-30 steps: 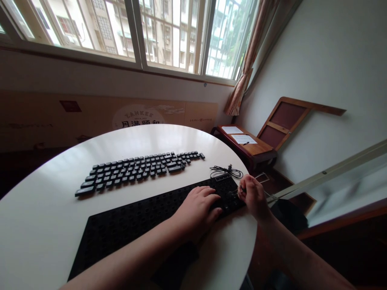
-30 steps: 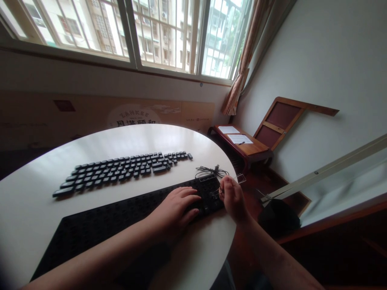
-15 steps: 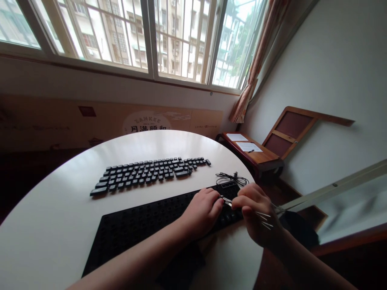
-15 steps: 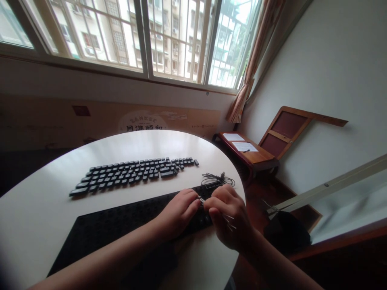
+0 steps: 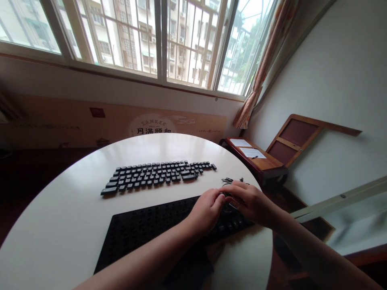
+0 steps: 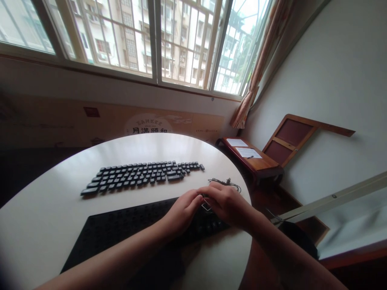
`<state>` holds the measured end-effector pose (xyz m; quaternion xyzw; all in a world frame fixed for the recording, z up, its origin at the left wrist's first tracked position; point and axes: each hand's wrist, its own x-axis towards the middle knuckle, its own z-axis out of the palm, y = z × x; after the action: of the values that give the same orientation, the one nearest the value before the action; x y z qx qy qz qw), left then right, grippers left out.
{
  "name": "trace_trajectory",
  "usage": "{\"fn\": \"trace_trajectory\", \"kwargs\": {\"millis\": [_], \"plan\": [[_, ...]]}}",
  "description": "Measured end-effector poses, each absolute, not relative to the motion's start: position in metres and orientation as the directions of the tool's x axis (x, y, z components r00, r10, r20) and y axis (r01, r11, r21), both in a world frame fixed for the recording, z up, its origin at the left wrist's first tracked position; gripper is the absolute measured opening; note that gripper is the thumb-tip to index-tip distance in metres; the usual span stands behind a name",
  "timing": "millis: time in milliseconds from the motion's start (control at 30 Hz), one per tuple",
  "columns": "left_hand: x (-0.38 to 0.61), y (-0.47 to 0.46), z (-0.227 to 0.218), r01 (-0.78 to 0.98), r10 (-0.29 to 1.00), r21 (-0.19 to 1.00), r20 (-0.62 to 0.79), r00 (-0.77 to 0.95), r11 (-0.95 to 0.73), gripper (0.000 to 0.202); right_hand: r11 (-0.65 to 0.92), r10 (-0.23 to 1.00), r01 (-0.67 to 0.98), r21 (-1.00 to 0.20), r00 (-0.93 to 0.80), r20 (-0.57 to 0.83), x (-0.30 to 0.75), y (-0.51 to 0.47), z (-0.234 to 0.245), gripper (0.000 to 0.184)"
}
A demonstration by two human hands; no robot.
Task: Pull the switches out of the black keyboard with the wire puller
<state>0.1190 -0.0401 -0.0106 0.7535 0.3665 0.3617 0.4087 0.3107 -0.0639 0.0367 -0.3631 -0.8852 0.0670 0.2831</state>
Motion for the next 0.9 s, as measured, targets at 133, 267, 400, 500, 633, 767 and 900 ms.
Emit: {"fn": "trace_trajectory", "kwargs": {"millis": [133,267,400,500,633,767,900], "plan": [[0.118,-0.039,-0.012,0.215,0.86,0.91,0.227,0.458,-0.355,0.032,0.73,0.681,0.636,-0.251,-0.644,0.348,0.311,-0.052,0.037,0.033],[0.117,-0.036,-0.01,0.155,0.853,0.923,0.248,0.459,-0.352,0.032,0.706,0.705,0.667,-0.238,-0.628,0.33,0.309,-0.045,0.041,0.031],[0.118,-0.036,-0.01,0.239,0.897,0.919,0.206,0.391,-0.315,0.034,0.694,0.719,0.647,-0.316,-0.605,0.342,0.311,-0.025,0.042,0.021],[0.118,-0.038,-0.009,0.381,0.924,0.872,0.178,0.338,-0.307,0.033,0.611,0.791,0.704,-0.362,-0.519,0.324,0.311,0.009,0.033,0.018],[0.119,-0.044,-0.007,0.485,0.901,0.804,0.139,0.41,-0.345,0.033,0.503,0.863,0.771,-0.392,-0.474,0.174,0.302,0.056,0.009,0.021],[0.12,-0.047,-0.005,0.498,0.886,0.784,0.137,0.443,-0.37,0.032,0.505,0.858,0.798,-0.33,-0.504,0.095,0.288,0.08,-0.011,0.025],[0.12,-0.046,-0.007,0.502,0.879,0.771,0.152,0.451,-0.391,0.031,0.497,0.865,0.815,-0.297,-0.493,0.094,0.281,0.088,-0.019,0.027]]}}
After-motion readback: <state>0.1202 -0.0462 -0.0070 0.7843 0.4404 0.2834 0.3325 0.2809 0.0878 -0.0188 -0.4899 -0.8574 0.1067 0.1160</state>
